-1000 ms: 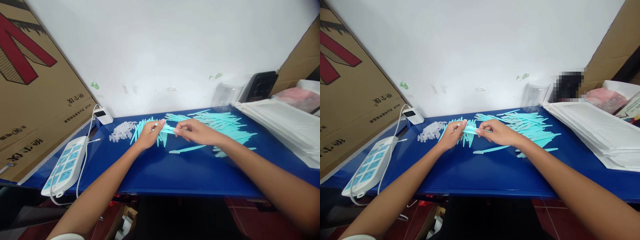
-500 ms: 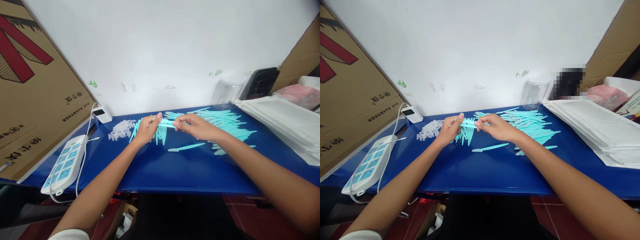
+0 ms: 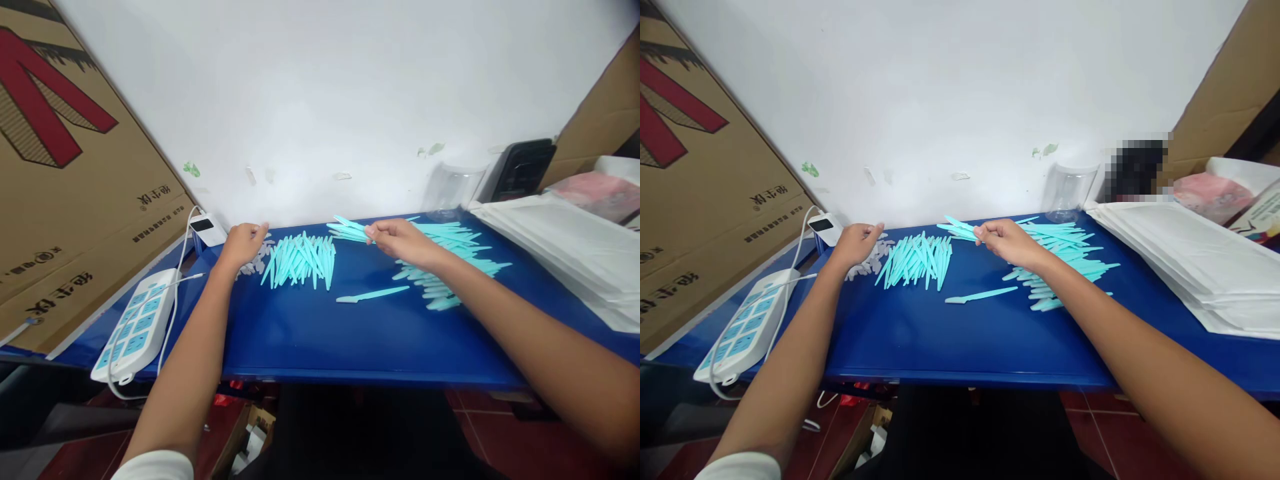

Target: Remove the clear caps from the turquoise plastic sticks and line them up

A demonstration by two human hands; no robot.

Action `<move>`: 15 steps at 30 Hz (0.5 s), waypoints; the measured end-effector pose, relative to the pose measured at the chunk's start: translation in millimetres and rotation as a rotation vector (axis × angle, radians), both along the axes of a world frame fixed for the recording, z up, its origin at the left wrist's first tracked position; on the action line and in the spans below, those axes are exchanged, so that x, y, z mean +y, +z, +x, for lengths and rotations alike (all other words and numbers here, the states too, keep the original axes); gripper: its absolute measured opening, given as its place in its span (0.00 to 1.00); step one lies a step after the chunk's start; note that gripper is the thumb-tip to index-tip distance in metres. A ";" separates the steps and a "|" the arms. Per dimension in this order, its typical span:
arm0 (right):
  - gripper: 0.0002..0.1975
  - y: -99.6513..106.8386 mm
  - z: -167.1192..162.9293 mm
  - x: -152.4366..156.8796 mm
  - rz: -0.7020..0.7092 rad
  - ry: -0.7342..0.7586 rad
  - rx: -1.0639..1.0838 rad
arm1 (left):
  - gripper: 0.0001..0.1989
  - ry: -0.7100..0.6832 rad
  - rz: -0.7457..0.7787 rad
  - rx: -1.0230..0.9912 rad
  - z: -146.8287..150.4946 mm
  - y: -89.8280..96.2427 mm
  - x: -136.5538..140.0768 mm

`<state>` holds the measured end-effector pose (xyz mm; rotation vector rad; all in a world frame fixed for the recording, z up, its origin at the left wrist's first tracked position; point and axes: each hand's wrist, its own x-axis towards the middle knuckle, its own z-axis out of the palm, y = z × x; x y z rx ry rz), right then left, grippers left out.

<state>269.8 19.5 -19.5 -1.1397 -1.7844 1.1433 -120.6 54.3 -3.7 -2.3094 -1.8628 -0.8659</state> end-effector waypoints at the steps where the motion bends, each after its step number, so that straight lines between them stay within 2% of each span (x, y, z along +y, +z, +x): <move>1: 0.32 -0.2 -1.1 -0.8 -0.001 -0.006 -0.007 | 0.28 0.023 -0.047 0.068 -6.9 -0.3 0.9; 5: 0.32 -0.8 -0.9 -1.5 0.015 -0.023 -0.058 | 0.27 0.143 -0.181 0.189 -26.3 0.3 3.2; 11: 0.33 -1.9 -1.9 -2.0 0.057 -0.027 -0.136 | 0.29 0.080 -0.179 0.145 -19.2 1.4 1.0; 15: 0.31 0.4 -3.3 -4.5 0.063 -0.032 -0.164 | 0.24 0.243 -0.258 0.308 -23.0 -0.1 -0.2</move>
